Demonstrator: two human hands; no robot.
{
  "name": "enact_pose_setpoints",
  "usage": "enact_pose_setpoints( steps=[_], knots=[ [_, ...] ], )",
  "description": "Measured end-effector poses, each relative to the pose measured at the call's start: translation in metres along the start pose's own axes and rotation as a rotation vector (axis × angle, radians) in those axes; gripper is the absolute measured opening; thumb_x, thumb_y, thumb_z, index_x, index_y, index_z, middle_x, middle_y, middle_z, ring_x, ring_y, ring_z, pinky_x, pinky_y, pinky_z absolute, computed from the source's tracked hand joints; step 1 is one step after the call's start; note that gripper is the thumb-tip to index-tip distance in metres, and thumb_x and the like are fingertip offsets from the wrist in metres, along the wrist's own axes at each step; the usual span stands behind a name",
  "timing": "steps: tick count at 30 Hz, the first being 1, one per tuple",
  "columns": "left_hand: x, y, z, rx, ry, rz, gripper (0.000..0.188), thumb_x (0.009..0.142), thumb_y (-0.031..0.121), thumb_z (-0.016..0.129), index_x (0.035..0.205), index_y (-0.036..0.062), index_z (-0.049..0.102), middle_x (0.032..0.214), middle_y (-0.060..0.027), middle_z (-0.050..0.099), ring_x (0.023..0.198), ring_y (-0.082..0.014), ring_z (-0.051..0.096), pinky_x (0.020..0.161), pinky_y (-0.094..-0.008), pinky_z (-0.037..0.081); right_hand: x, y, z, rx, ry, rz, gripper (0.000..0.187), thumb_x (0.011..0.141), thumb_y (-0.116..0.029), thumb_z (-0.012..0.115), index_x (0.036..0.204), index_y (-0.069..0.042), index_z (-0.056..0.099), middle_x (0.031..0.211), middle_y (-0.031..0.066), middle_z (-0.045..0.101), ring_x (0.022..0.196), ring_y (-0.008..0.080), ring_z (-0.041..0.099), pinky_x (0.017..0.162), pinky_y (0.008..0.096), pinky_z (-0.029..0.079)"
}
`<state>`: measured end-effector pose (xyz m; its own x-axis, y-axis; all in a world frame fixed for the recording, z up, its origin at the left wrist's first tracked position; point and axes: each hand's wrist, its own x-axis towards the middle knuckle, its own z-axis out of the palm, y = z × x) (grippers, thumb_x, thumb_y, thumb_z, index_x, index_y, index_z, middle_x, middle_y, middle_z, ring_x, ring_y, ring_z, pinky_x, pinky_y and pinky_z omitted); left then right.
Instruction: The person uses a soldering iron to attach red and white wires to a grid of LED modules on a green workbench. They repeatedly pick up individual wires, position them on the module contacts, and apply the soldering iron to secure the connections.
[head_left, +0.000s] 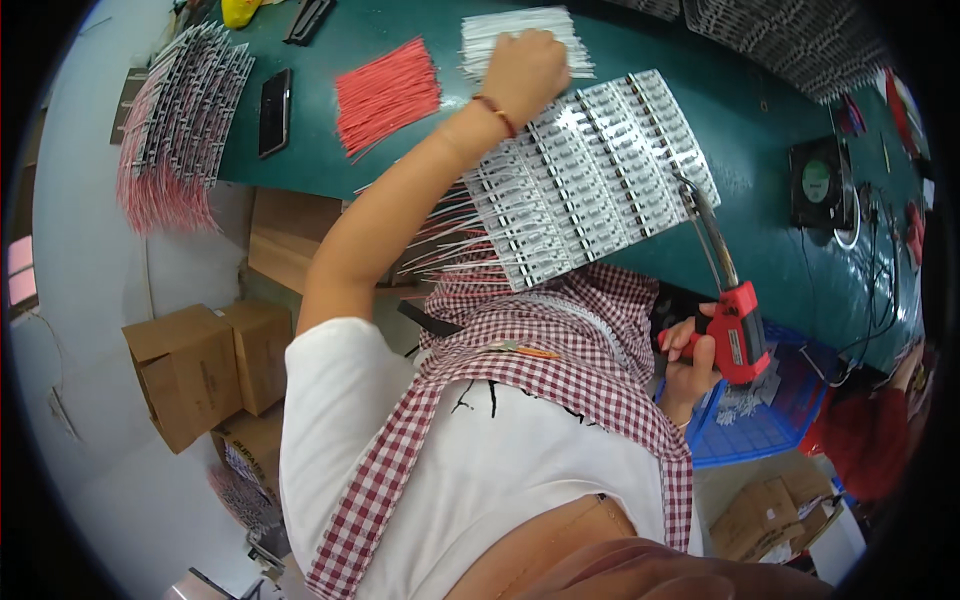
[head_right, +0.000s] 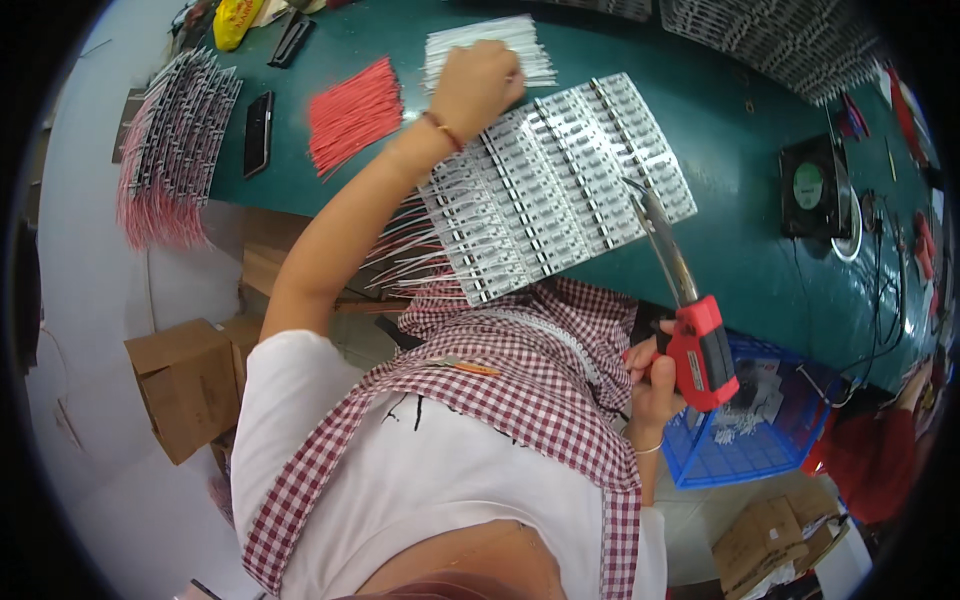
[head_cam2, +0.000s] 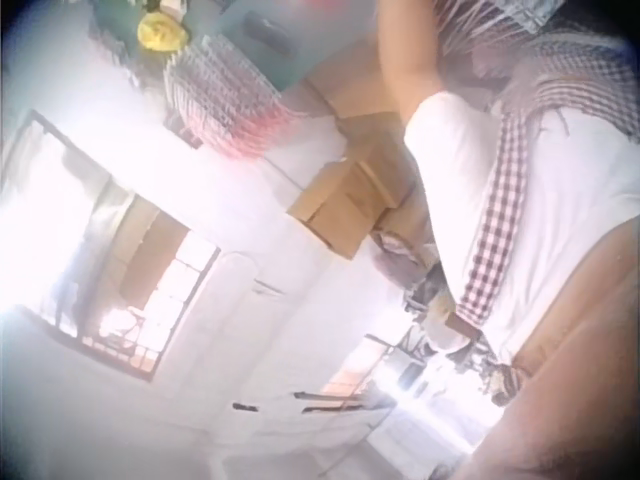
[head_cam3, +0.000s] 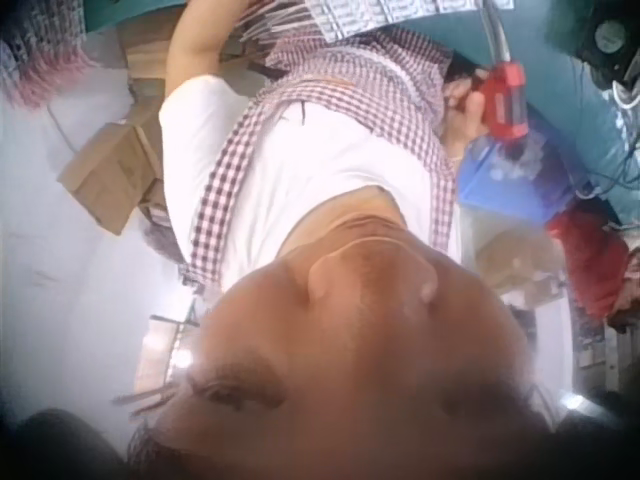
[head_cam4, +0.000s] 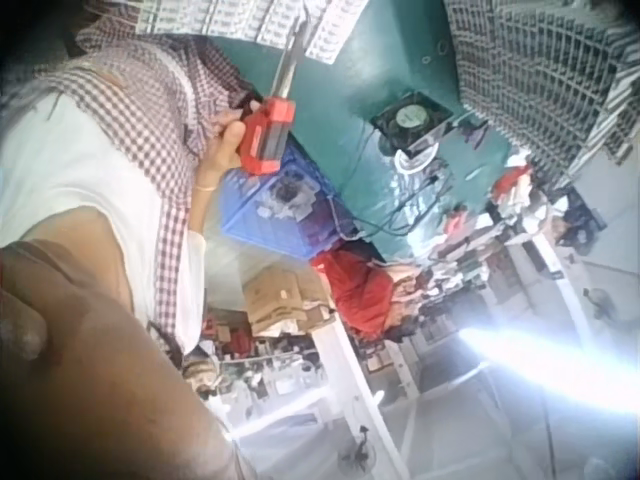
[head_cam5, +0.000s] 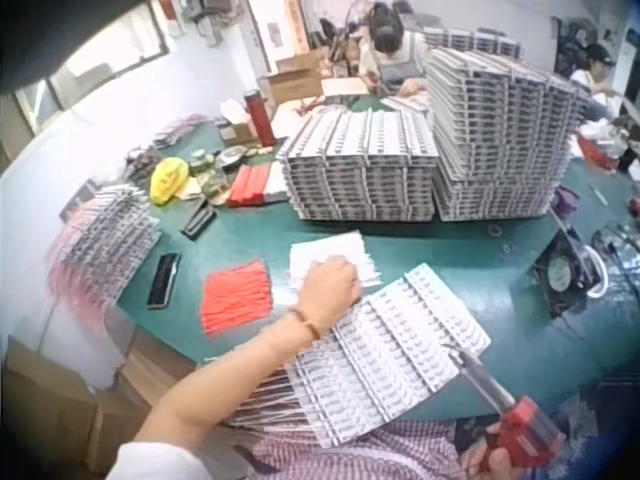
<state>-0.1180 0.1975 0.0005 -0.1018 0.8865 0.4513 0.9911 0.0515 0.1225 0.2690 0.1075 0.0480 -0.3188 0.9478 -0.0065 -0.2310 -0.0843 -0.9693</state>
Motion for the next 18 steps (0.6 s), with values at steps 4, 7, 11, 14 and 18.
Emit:
enact_pose_setpoints(
  steps=[4, 7, 11, 14, 18],
  knots=[
    [0.004, -0.004, 0.023, -0.085, 0.041, -0.018, 0.012, 0.081, 0.02, 0.071, 0.084, 0.01, 0.065, 0.089, -0.005, 0.063, 0.09, -0.0264, 0.06, 0.079, -0.0431, 0.044, -0.001, -0.009, 0.012, 0.021, 0.082, 0.005, 0.048, 0.096, -0.031, 0.059, 0.123, 0.007, 0.046, 0.066, 0.0068, 0.051, 0.05, 0.011, 0.043, 0.052, 0.0276, 0.044],
    [-0.002, -0.002, -0.005, -0.183, 0.068, -0.102, 0.018, 0.08, 0.022, 0.074, 0.092, 0.0102, 0.065, 0.094, -0.0053, 0.061, 0.096, -0.0265, 0.058, 0.081, -0.0419, 0.043, 0.004, -0.006, 0.007, 0.026, 0.086, -0.02, 0.047, 0.097, -0.032, 0.057, 0.123, 0.005, 0.045, 0.066, 0.007, 0.051, 0.049, 0.0109, 0.042, 0.05, 0.0272, 0.043],
    [-0.041, -0.055, -0.067, 0.027, -0.051, -0.256, 0.025, 0.079, 0.021, 0.075, 0.1, 0.0109, 0.067, 0.098, -0.0052, 0.06, 0.099, -0.0273, 0.057, 0.083, -0.0421, 0.044, 0.017, -0.008, 0.01, 0.015, 0.022, -0.019, 0.045, 0.099, -0.032, 0.055, 0.124, 0.003, 0.044, 0.068, 0.0065, 0.052, 0.048, 0.0104, 0.042, 0.049, 0.0263, 0.041],
    [-0.084, -0.089, -0.085, 0.178, -0.124, -0.357, 0.02, 0.078, 0.018, 0.075, 0.095, 0.012, 0.068, 0.098, -0.0045, 0.061, 0.1, -0.0264, 0.057, 0.083, -0.042, 0.043, 0.026, -0.008, 0.016, 0.007, -0.027, 0.011, 0.043, 0.099, -0.032, 0.055, 0.124, 0.003, 0.045, 0.067, 0.0061, 0.052, 0.047, 0.0098, 0.041, 0.049, 0.0262, 0.042],
    [-0.098, -0.095, -0.079, 0.165, -0.045, -0.263, 0.013, 0.078, 0.015, 0.075, 0.089, 0.0125, 0.067, 0.097, -0.0031, 0.06, 0.099, -0.0242, 0.057, 0.082, -0.0403, 0.041, 0.03, -0.004, 0.023, 0.009, -0.043, 0.001, 0.042, 0.1, -0.031, 0.054, 0.124, 0.002, 0.045, 0.067, 0.0056, 0.052, 0.048, 0.009, 0.041, 0.049, 0.026, 0.042]
  ],
)
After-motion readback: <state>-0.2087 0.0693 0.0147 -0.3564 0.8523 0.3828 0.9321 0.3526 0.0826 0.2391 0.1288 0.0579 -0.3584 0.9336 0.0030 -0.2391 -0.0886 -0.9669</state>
